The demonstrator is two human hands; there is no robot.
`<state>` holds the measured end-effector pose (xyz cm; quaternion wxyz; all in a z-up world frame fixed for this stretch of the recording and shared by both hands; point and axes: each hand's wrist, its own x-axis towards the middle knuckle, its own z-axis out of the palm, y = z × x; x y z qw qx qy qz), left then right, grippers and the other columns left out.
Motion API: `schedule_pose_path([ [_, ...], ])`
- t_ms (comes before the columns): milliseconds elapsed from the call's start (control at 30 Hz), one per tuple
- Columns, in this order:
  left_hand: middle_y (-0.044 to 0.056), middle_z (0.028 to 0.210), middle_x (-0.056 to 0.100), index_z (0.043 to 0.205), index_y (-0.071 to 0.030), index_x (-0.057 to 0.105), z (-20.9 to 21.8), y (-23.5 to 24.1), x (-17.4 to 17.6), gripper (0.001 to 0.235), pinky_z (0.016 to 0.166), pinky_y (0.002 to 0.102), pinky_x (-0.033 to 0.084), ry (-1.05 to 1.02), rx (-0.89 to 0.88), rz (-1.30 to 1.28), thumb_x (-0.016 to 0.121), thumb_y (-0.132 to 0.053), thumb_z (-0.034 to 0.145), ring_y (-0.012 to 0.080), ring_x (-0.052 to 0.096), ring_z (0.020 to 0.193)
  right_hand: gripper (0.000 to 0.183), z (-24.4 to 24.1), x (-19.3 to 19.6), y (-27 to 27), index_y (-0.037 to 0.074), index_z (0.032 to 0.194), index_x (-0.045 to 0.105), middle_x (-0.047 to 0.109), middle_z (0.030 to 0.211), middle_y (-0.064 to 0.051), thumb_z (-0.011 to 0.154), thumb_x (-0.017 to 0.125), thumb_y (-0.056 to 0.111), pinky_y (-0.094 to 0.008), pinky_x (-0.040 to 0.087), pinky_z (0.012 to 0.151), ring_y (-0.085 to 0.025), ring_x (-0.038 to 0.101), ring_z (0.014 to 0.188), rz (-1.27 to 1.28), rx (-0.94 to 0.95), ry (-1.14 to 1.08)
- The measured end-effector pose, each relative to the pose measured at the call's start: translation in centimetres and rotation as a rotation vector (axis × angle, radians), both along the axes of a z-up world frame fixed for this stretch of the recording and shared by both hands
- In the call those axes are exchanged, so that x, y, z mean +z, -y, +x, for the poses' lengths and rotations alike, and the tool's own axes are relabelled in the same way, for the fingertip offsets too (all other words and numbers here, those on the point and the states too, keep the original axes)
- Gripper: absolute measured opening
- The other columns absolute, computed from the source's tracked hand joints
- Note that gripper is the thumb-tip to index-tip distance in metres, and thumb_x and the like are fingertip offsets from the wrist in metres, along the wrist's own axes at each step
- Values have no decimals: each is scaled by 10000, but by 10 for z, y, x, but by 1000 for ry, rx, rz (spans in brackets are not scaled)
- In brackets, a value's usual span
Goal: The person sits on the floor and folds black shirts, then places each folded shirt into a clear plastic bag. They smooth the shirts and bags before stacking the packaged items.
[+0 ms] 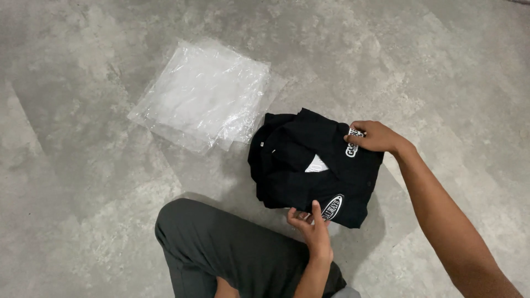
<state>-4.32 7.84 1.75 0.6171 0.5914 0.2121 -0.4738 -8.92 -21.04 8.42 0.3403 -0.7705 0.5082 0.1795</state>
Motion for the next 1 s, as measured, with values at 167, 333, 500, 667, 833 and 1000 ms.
schedule_pose_path([
  [167,103,1257,488,1315,-152,395,-5,9,17,518,961,478,645,-229,103,94,741,-275,950,232,587,1144,475,0,-7,1,62,868,667,643,831,-76,1023,595,506,-355,445,685,-210,600,741,-93,33,70],
  [333,126,1511,497,1466,-189,365,-13,10,28,667,1057,463,607,-349,22,78,707,-387,929,295,587,1364,716,13,15,-3,103,1307,620,678,1289,-148,920,543,701,-431,502,919,-324,645,1153,-39,-51,-186],
  [500,171,1608,446,1530,-173,334,-17,13,38,686,1194,522,504,-430,114,17,654,-391,963,353,551,1445,853,23,23,1,83,1454,572,598,1478,-193,932,460,748,-489,511,1034,-393,597,1323,39,25,-344],
  [667,145,1582,503,1540,-202,369,-17,15,28,768,1003,455,600,-463,154,27,701,-453,895,327,625,1345,879,35,52,-3,46,1269,669,703,1250,-149,875,515,816,-410,545,781,-325,687,1011,85,-21,-496],
  [833,160,1441,634,1479,-193,444,-8,12,39,664,967,408,597,-511,119,42,678,-467,921,325,695,1164,882,28,68,-3,55,1329,667,684,1288,-119,856,505,781,-427,534,891,-309,640,1138,217,-92,-448],
  [1000,125,1485,345,1422,-187,407,-18,11,47,586,1057,492,620,-308,115,161,679,-389,943,314,562,1331,665,8,48,10,87,1363,727,717,1431,-58,898,614,549,-341,448,1140,-240,643,1315,324,-105,-184],
])
